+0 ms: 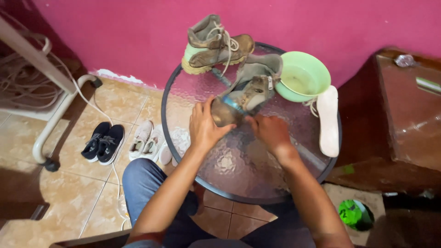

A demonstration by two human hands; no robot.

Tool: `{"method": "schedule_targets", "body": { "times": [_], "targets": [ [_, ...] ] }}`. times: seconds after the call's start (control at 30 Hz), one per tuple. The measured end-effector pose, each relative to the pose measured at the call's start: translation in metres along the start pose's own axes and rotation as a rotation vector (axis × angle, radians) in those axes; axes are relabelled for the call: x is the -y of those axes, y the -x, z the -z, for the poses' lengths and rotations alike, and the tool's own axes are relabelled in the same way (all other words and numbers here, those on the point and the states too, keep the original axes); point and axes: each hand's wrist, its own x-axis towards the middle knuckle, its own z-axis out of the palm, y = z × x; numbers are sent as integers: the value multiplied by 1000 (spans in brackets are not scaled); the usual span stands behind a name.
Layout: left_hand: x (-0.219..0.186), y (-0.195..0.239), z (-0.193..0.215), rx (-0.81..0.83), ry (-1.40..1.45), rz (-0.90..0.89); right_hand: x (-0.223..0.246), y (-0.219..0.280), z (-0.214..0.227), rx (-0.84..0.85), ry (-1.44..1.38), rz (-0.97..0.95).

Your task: The person scrubs a brown hiking boot with a toothbrush, focusing on the sole and upper sections. The person holds the boot steady with one hand while scrubbing with the other, occasionally rotating the boot to access different areas.

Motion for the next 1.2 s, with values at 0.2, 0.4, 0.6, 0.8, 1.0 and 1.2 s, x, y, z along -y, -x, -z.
{"method": "schedule_targets", "body": {
  "times": [0.2,0.4,0.6,0.8,1.0,1.2],
  "targets": [
    [2,1,14,24,87,26,-42,14,43,149,-419,86],
    [13,-2,20,116,151,9,7,20,46,112,-397,128],
    [16,-1,16,121,137,17,-28,13,45,124,-326,95],
    [24,-2,12,79,82,-6,17,27,24,61,111,57],
    [25,-7,3,138,145,17,12,49,-34,-47,130,-61],
    [0,-5,26,174,138,4,40,34,-16,-332,252,-83]
  ]
}}
